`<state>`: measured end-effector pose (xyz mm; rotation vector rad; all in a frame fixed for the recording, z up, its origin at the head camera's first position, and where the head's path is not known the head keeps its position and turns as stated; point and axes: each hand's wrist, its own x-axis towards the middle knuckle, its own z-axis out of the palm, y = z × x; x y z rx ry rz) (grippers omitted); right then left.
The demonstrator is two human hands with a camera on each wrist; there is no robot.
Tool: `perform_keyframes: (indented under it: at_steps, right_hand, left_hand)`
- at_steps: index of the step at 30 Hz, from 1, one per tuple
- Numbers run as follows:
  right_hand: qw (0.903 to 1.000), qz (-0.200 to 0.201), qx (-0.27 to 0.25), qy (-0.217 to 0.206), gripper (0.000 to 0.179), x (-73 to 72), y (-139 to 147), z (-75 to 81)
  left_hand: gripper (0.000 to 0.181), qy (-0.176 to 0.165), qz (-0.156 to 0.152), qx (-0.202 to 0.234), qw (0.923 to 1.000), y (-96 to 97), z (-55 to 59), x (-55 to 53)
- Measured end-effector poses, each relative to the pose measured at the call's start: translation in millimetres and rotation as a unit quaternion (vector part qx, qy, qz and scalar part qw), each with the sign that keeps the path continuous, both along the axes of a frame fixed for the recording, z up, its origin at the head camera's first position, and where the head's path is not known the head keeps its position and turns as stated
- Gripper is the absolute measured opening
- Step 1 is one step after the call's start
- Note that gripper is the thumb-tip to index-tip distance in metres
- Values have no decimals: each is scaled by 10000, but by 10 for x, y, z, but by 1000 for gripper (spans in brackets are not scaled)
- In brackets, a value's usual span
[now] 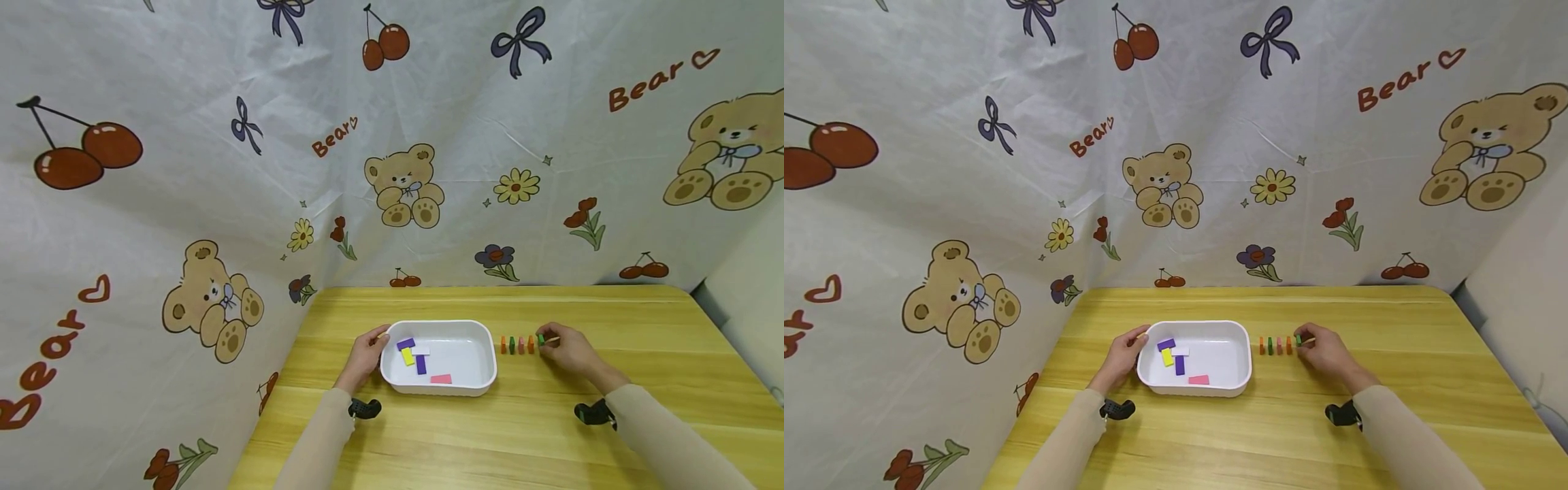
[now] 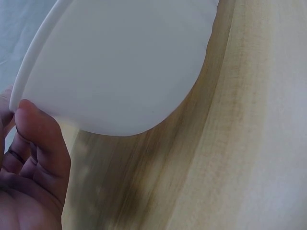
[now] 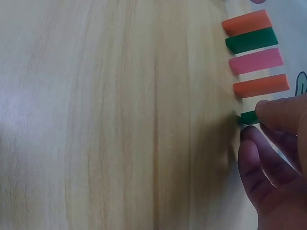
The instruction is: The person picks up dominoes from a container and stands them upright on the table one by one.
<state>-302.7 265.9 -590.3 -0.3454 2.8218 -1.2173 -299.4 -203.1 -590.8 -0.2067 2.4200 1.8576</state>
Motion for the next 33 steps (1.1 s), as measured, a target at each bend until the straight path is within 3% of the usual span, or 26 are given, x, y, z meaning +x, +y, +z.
perform_keyframes:
  at_steps: [16,22,33]
  right_hand:
    - [9996,-43,285,67,26,6,-24,-31]
    - [9994,-86,315,-101,28,3,-38,-61]
    - [9990,-81,408,-152,33,38,-62,5]
  left_hand:
    - [37,41,-11,8,10000,-7,-6,-6]
    - [37,19,-15,18,10000,-12,-6,5]
    - [38,37,-35,-19,10000,-12,3,17]
